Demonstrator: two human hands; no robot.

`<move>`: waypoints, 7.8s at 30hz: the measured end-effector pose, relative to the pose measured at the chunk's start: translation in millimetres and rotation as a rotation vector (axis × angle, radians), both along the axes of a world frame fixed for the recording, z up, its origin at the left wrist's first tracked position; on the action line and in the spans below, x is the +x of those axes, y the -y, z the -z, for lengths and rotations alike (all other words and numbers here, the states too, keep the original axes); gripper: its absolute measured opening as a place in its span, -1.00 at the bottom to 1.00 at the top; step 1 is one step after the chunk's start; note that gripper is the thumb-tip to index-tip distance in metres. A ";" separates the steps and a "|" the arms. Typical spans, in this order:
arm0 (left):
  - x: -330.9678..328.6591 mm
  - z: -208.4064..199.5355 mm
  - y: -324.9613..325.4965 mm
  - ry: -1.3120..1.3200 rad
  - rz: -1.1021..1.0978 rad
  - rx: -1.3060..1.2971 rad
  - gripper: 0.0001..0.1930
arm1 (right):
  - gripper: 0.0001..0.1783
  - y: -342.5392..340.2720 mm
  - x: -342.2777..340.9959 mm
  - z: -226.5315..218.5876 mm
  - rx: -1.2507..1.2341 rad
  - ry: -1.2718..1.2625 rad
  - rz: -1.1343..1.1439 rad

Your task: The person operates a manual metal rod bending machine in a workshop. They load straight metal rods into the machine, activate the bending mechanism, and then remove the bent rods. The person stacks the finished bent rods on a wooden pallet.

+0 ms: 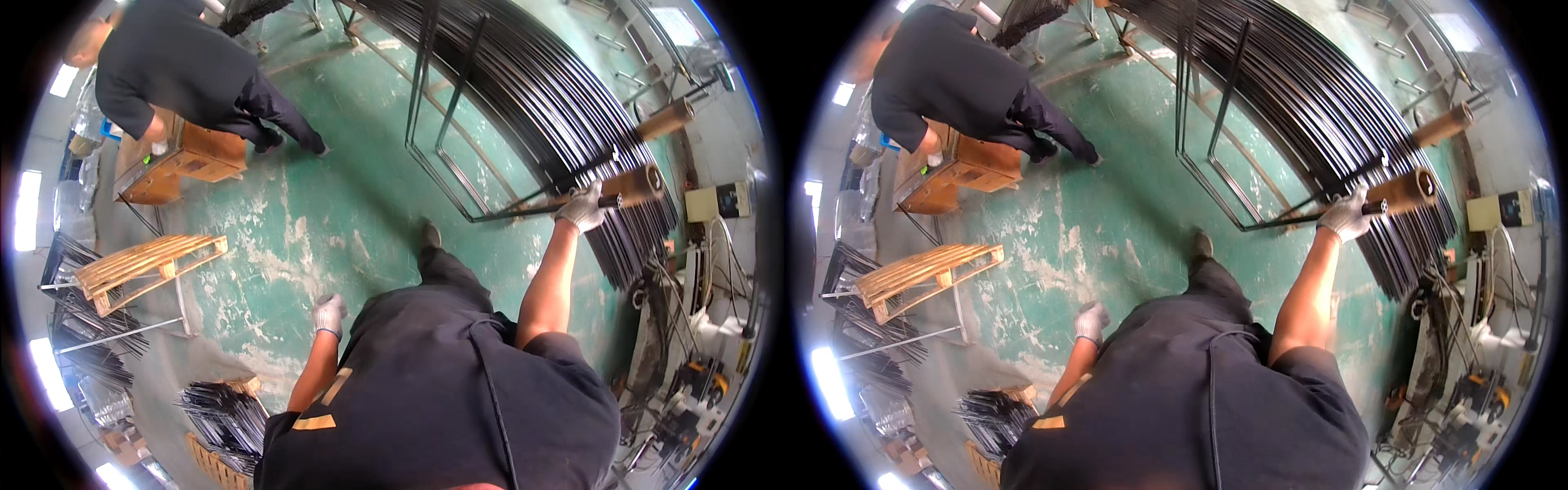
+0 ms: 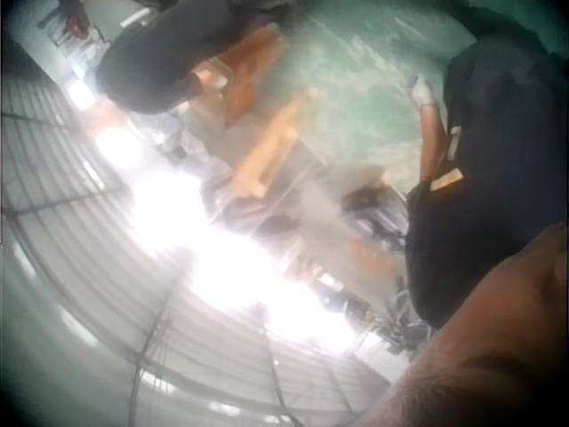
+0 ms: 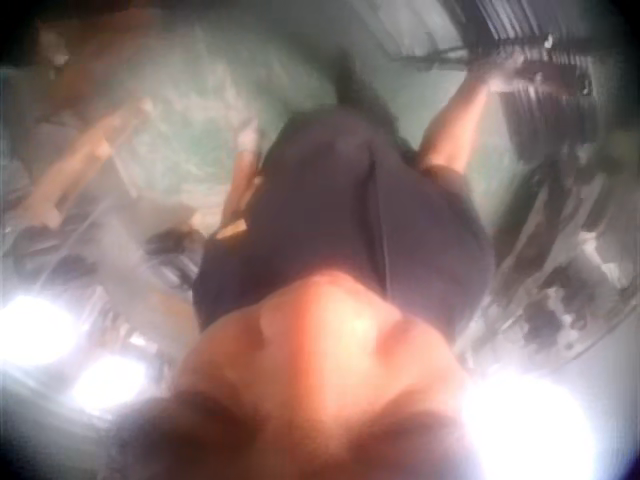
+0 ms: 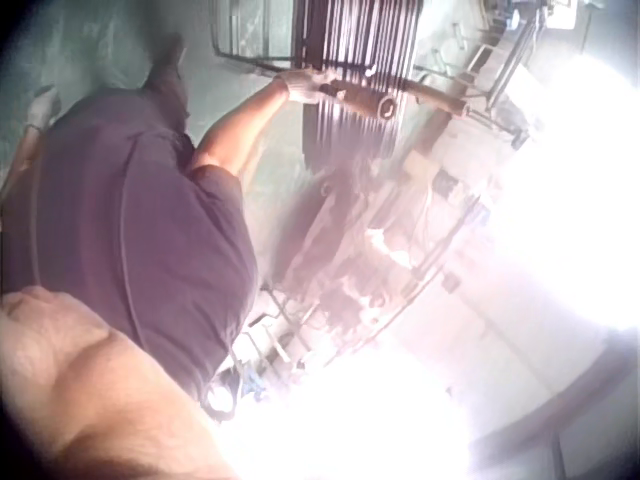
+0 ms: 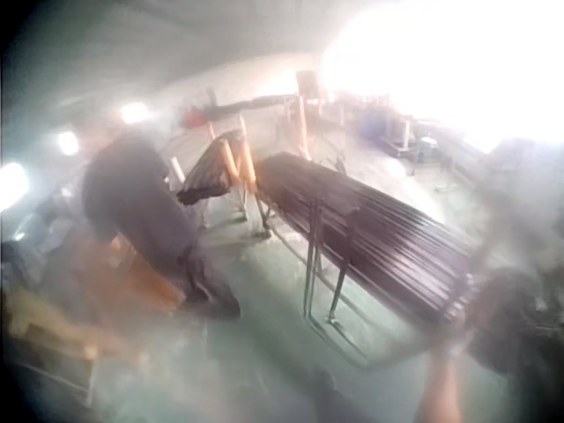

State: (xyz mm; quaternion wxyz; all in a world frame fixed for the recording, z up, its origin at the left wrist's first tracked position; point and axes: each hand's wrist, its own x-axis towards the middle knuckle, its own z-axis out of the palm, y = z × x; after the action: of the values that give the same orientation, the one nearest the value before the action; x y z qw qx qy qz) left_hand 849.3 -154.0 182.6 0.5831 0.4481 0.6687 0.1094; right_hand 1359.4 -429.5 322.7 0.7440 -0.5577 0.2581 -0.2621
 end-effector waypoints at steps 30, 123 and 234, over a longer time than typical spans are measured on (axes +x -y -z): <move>202.1 -87.4 -117.9 -0.135 0.575 0.391 -0.71 | -0.29 24.6 97.0 82.1 -0.552 -0.774 0.284; -245.7 13.0 -866.1 -0.429 0.531 0.070 -0.62 | -0.58 -821.6 -350.7 109.7 -0.929 -0.998 -1.449; -199.5 7.6 -821.3 -0.410 0.528 0.098 -0.60 | -0.48 -879.7 -317.2 106.7 -1.064 -0.991 -1.804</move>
State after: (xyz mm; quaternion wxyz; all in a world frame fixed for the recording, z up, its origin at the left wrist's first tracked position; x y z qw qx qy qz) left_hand 649.8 667.2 175.0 0.4224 0.6460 0.6269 -0.1059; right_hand 1042.2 450.2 216.0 0.1492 -0.8233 -0.1131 0.5359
